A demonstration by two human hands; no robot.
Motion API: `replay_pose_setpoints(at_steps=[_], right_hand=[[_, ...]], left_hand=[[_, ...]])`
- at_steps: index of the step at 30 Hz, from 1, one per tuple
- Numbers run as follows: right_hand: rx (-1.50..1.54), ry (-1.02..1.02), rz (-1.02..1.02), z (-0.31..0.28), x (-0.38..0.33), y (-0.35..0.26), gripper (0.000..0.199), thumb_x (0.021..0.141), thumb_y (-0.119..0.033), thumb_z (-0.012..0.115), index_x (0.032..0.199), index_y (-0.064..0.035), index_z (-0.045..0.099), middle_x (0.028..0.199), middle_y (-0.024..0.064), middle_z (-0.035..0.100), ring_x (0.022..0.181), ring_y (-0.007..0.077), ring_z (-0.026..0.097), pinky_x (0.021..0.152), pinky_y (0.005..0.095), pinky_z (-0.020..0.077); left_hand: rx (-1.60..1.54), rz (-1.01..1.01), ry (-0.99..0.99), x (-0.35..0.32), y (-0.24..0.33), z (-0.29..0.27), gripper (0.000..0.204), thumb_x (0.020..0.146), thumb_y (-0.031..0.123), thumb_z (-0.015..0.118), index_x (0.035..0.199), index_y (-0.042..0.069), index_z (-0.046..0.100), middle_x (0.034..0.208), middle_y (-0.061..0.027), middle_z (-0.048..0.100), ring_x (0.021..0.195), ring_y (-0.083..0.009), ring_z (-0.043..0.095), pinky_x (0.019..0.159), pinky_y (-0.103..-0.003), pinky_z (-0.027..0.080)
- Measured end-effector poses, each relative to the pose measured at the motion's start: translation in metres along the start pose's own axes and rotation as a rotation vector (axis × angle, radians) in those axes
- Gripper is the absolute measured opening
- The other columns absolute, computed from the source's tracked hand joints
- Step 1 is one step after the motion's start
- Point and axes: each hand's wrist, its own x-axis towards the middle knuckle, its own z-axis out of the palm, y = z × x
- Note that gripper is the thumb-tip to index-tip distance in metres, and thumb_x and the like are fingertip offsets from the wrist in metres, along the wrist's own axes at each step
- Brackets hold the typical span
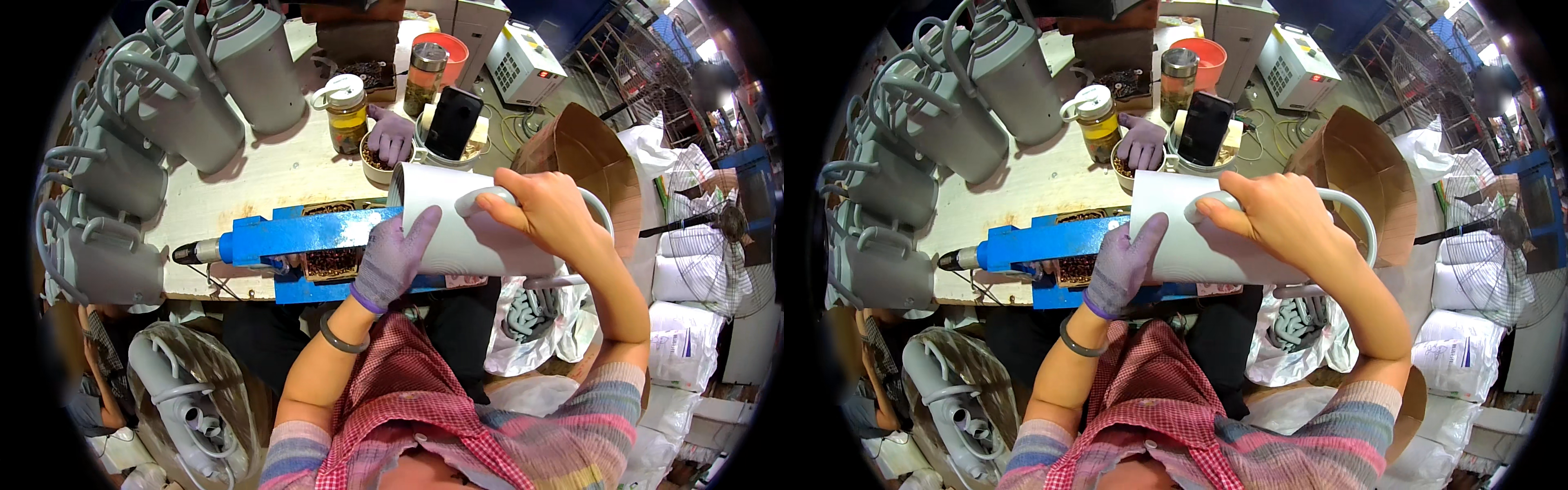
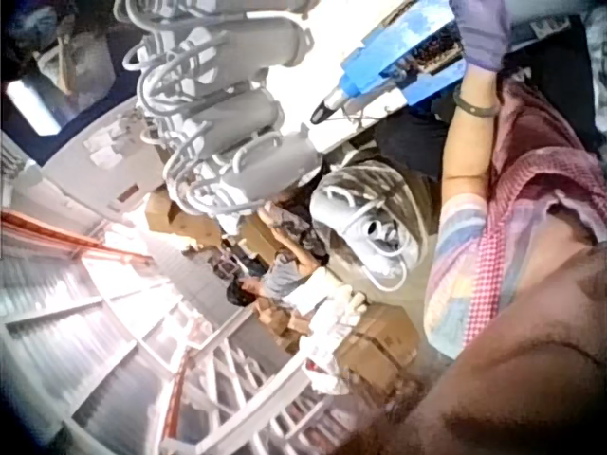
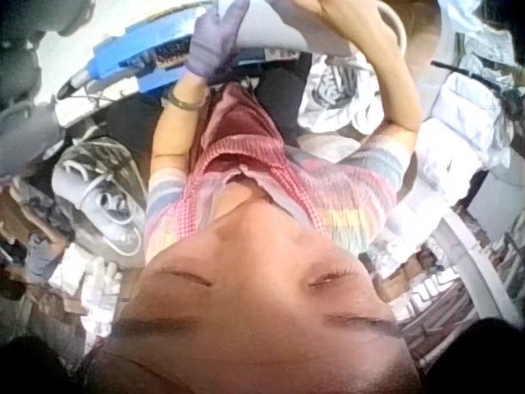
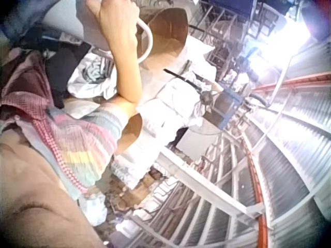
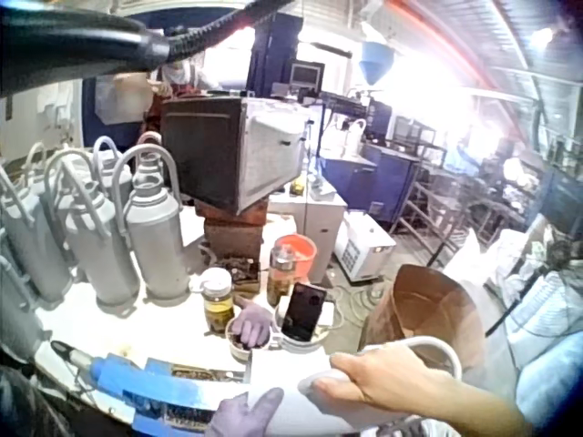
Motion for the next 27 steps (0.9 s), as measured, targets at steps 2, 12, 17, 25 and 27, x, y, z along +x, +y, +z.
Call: replay_pose_setpoints(at_steps=[2,12,17,25,27], right_hand=[[-0.034,0.001,0.007,-0.004,0.000,-0.007,0.047,0.095,-0.049,0.053,0.080,-0.0050,0.058,0.061,0.0191,0.058,0.061,0.0397,0.060,0.056,0.0470,0.0455],[-0.019,0.210,0.197,0.011,-0.013,0.016,0.058,0.097,-0.055,0.041,0.080,-0.0117,0.075,0.067,0.0177,0.067,0.066,0.0374,0.066,0.062,0.0473,0.0507],[0.229,0.391,0.554,0.024,-0.160,0.097,0.058,0.094,-0.050,0.043,0.071,-0.0036,0.069,0.066,0.0142,0.067,0.068,0.0306,0.068,0.065,0.0431,0.0523],[1.671,0.636,0.098,0.102,-0.318,0.046,0.041,0.093,-0.040,0.051,0.079,-0.0018,0.059,0.075,0.0088,0.057,0.073,0.0201,0.055,0.067,0.0317,0.0418],[1.272,0.705,0.424,0.130,-0.333,0.030,0.042,0.091,-0.042,0.057,0.089,-0.0004,0.062,0.083,0.0121,0.060,0.083,0.0254,0.057,0.074,0.0358,0.0443]], left_hand=[[0.038,-0.017,0.050,0.005,-0.010,-0.001,0.048,0.098,0.042,0.059,0.107,-0.004,0.068,0.087,-0.0120,0.073,0.079,-0.0168,0.069,0.073,-0.031,0.053],[0.078,0.203,-0.251,-0.014,-0.005,-0.009,0.063,0.094,0.035,0.066,0.141,-0.001,0.044,0.132,-0.0158,0.057,0.117,-0.0213,0.056,0.099,-0.035,0.046],[-0.062,0.202,-0.308,-0.093,-0.055,-0.025,0.070,0.082,0.009,0.068,0.146,0.001,0.041,0.138,-0.0165,0.054,0.123,-0.0297,0.056,0.102,-0.041,0.047],[-0.116,-0.285,-0.769,-0.114,-0.182,0.075,0.055,0.097,0.034,0.058,0.139,0.003,0.041,0.146,-0.0135,0.045,0.128,-0.0262,0.050,0.106,-0.039,0.042],[0.596,0.419,-0.861,-0.130,-0.173,0.076,0.052,0.099,0.034,0.055,0.139,0.003,0.041,0.145,-0.0135,0.045,0.127,-0.0263,0.051,0.105,-0.039,0.043]])
